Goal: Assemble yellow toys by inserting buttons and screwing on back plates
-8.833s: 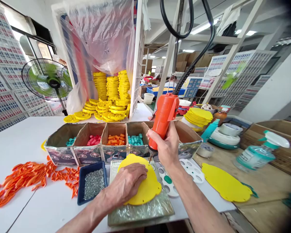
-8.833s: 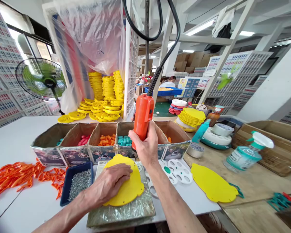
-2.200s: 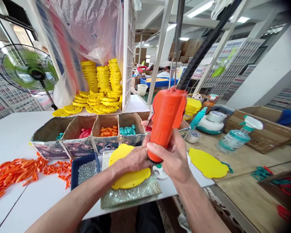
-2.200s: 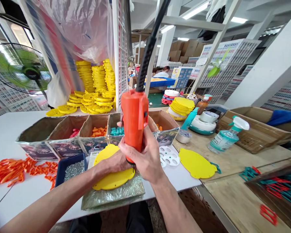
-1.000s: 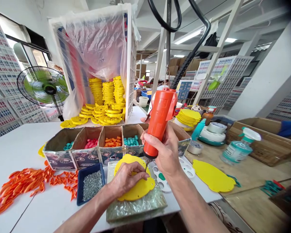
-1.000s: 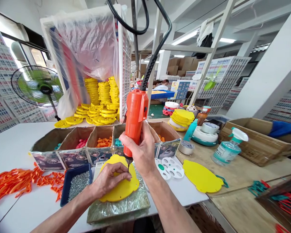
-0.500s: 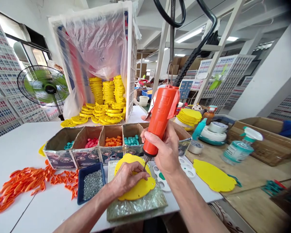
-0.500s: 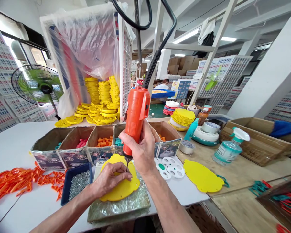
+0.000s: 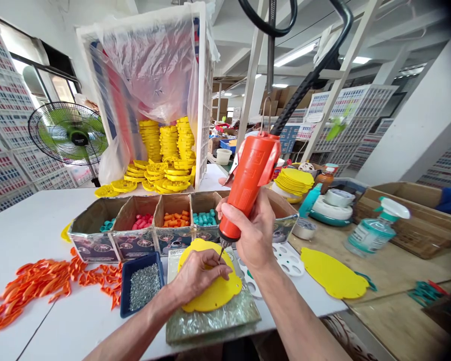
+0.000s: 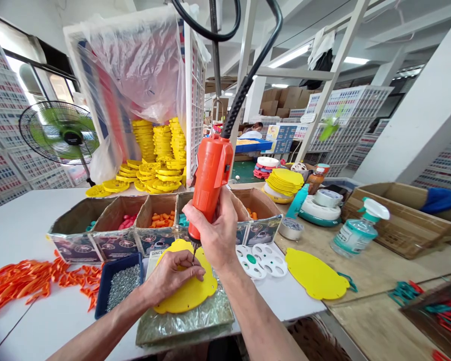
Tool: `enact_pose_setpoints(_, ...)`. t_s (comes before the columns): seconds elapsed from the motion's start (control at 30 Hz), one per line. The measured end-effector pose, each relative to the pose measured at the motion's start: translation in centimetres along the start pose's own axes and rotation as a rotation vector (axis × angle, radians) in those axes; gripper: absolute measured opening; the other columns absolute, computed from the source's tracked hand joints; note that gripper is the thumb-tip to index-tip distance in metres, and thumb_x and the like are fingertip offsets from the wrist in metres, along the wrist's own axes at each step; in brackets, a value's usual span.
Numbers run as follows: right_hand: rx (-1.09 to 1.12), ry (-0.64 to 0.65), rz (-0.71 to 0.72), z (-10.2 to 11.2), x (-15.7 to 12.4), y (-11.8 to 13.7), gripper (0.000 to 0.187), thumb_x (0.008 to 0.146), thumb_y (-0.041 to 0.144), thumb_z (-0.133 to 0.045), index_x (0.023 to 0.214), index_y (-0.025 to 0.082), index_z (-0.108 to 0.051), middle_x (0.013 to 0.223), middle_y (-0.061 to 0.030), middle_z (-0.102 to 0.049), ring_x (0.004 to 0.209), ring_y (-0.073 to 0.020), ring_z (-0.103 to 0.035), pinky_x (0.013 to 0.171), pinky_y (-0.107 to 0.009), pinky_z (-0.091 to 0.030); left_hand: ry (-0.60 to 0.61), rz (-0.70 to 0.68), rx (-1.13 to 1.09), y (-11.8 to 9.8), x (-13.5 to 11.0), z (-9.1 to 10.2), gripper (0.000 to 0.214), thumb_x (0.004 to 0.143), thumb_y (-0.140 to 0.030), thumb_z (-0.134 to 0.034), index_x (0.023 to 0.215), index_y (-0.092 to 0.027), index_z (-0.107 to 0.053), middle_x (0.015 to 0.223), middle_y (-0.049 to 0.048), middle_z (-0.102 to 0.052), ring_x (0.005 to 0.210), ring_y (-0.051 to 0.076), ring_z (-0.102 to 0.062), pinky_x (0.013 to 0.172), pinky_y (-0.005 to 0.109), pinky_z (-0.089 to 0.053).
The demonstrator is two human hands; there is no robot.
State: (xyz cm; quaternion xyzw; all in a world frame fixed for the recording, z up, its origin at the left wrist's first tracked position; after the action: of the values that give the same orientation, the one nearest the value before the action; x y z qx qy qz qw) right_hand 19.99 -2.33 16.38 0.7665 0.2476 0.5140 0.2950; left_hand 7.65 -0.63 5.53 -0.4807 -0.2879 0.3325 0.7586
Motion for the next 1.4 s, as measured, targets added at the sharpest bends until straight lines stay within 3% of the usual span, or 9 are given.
enact_pose_setpoints(0.17, 0.008, 0.007, -0.015, 0.2, -0.1, -0.3, 0.032, 0.08, 0.029, -0.077, 0.107, 0.027, -0.06, 0.083, 0.003, -0.063, 0.069, -0.017, -0.061, 0.066, -0.034, -0.054, -0.006, 0.004, 0.001, -0.2, 0.0, 0.1, 0.021, 0.087, -0.038, -0.07, 0.077, -0.019, -0.072, 0.08, 0.0028, -0.08, 0.077, 0.019, -0.072, 0.074, 0.026, -0.051)
enact_pose_setpoints(0.33, 0.002, 0.005, 0.0, 0.2, -0.1, -0.2, 0.032, 0.08, 0.028, -0.077, 0.108, 0.026, -0.06, 0.096, -0.0002, -0.066, 0.072, -0.0163, -0.06, 0.067, -0.034, -0.054, 0.003, 0.01, 0.023, -0.2, 0.1, 0.0, 0.022, 0.087, -0.038, -0.068, 0.077, -0.019, -0.072, 0.08, 0.0034, -0.08, 0.076, 0.019, -0.072, 0.072, 0.026, -0.051)
enact_pose_setpoints(0.5, -0.005, -0.018, 0.01, 0.1, 0.5, 0.3, 0.031, 0.079, 0.028, -0.076, 0.105, 0.027, -0.061, 0.079, 0.0032, -0.062, 0.067, -0.0174, -0.058, 0.065, -0.036, -0.053, 0.032, 0.021, 0.05, 0.2, 0.2, -0.3, 0.019, 0.087, -0.037, -0.066, 0.081, -0.019, -0.07, 0.079, 0.0035, -0.081, 0.075, 0.019, -0.074, 0.07, 0.027, -0.053)
enact_pose_setpoints(0.6, 0.027, 0.01, 0.007, 0.0, 0.4, 1.1, 0.032, 0.079, 0.026, -0.074, 0.108, 0.029, -0.061, 0.08, 0.003, -0.064, 0.065, -0.0175, -0.06, 0.063, -0.036, -0.053, 0.04, 0.012, 0.075, 0.0, 0.3, 0.1, 0.018, 0.087, -0.034, -0.064, 0.081, -0.018, -0.069, 0.078, 0.0037, -0.081, 0.071, 0.019, -0.072, 0.067, 0.026, -0.052)
enact_pose_setpoints(0.77, 0.073, 0.065, -0.034, -0.4, -1.9, 2.1, 0.039, 0.08, 0.024, -0.073, 0.117, 0.03, -0.063, 0.11, -0.0029, -0.07, 0.065, -0.0159, -0.061, 0.059, -0.035, -0.053, -0.002, -0.046, 0.165, -0.2, 0.6, 1.7, 0.012, 0.084, -0.025, -0.063, 0.075, -0.017, -0.066, 0.073, 0.0003, -0.072, 0.068, 0.015, -0.064, 0.063, 0.024, -0.045)
enact_pose_setpoints(0.9, 0.086, 0.145, -0.121, -0.5, -4.5, 1.2, 0.043, 0.082, 0.025, -0.073, 0.122, 0.032, -0.06, 0.127, -0.0054, -0.068, 0.071, -0.0168, -0.063, 0.064, -0.037, -0.055, 0.0, -0.102, 0.241, 0.5, 0.8, 2.0, 0.017, 0.085, -0.024, -0.059, 0.07, -0.016, -0.062, 0.063, -0.0036, -0.058, 0.061, 0.012, -0.052, 0.057, 0.023, -0.038)
enact_pose_setpoints(1.13, 0.066, 0.165, -0.174, 0.3, -6.4, -0.6, 0.033, 0.084, 0.03, -0.076, 0.114, 0.028, -0.062, 0.127, -0.0077, -0.068, 0.083, -0.0208, -0.068, 0.08, -0.045, -0.058, -0.007, -0.148, 0.33, 1.1, 0.9, 1.9, 0.019, 0.089, -0.031, -0.056, 0.079, -0.016, -0.062, 0.066, -0.0045, -0.056, 0.06, 0.011, -0.044, 0.059, 0.024, -0.036)
enact_pose_setpoints(1.4, 0.06, 0.186, -0.176, 0.6, -7.0, -1.2, 0.036, 0.085, 0.031, -0.074, 0.119, 0.028, -0.063, 0.116, -0.0075, -0.072, 0.083, -0.0214, -0.069, 0.08, -0.045, -0.056, 0.013, -0.14, 0.36, 0.1, 0.8, 2.0, 0.02, 0.087, -0.028, -0.055, 0.073, -0.015, -0.061, 0.066, -0.0039, -0.057, 0.061, 0.011, -0.045, 0.057, 0.022, -0.036)
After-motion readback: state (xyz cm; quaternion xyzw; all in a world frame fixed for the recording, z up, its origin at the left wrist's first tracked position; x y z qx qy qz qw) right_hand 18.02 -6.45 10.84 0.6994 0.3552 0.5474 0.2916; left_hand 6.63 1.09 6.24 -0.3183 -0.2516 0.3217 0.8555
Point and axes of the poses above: each hand's wrist, its own x-axis towards the middle knuckle, its own z-axis out of the back of the hand, y = z × x, the point moved 3 cm from there along x, towards the middle knuckle
